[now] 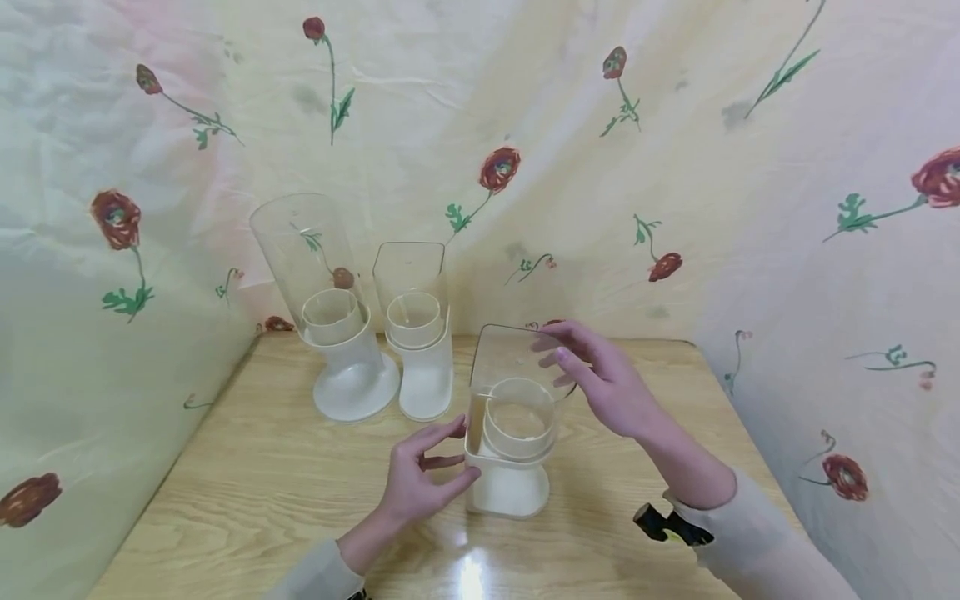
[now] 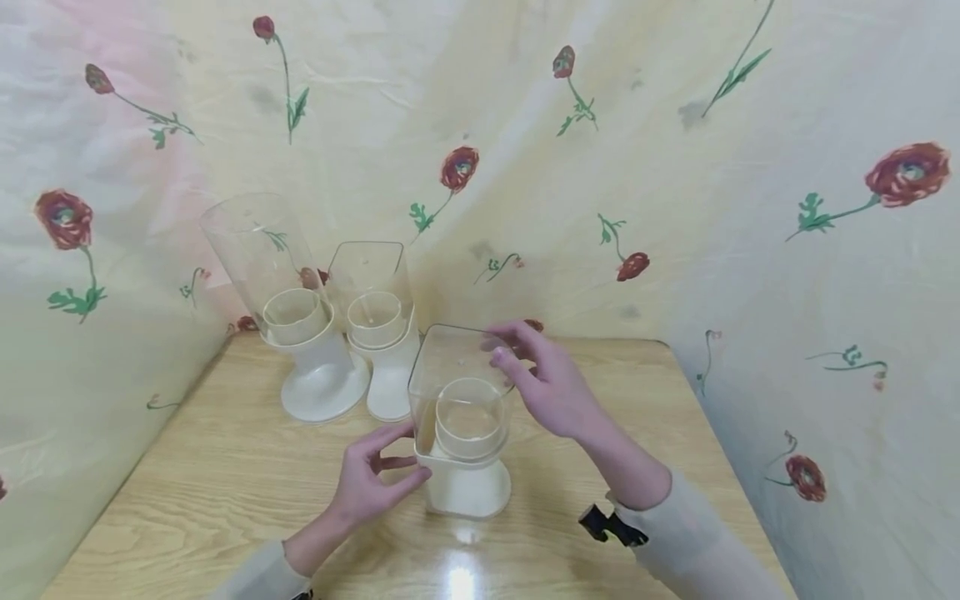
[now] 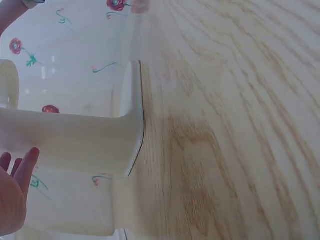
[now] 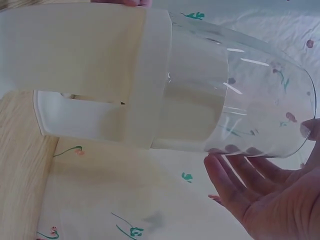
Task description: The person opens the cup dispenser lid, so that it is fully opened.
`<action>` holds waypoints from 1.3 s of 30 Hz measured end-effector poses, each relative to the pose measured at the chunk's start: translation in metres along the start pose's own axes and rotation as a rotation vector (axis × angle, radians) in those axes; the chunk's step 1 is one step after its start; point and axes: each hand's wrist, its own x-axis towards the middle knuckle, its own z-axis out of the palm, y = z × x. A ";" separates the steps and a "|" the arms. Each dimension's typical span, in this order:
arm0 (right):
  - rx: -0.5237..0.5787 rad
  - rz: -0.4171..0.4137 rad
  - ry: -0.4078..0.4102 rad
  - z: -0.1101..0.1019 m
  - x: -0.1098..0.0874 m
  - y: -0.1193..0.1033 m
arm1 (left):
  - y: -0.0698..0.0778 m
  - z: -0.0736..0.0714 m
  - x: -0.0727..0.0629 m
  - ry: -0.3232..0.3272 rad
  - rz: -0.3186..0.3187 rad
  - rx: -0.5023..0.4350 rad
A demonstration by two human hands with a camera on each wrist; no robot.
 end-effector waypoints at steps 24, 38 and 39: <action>-0.407 -0.145 -0.284 -0.010 0.040 -0.051 | -0.007 -0.007 0.057 -0.342 -0.009 -0.018; -0.401 -0.184 -0.315 0.003 0.043 -0.050 | -0.004 -0.002 0.066 -0.312 -0.071 -0.034; -0.401 -0.186 -0.311 0.003 0.042 -0.051 | -0.003 -0.002 0.067 -0.314 -0.080 -0.031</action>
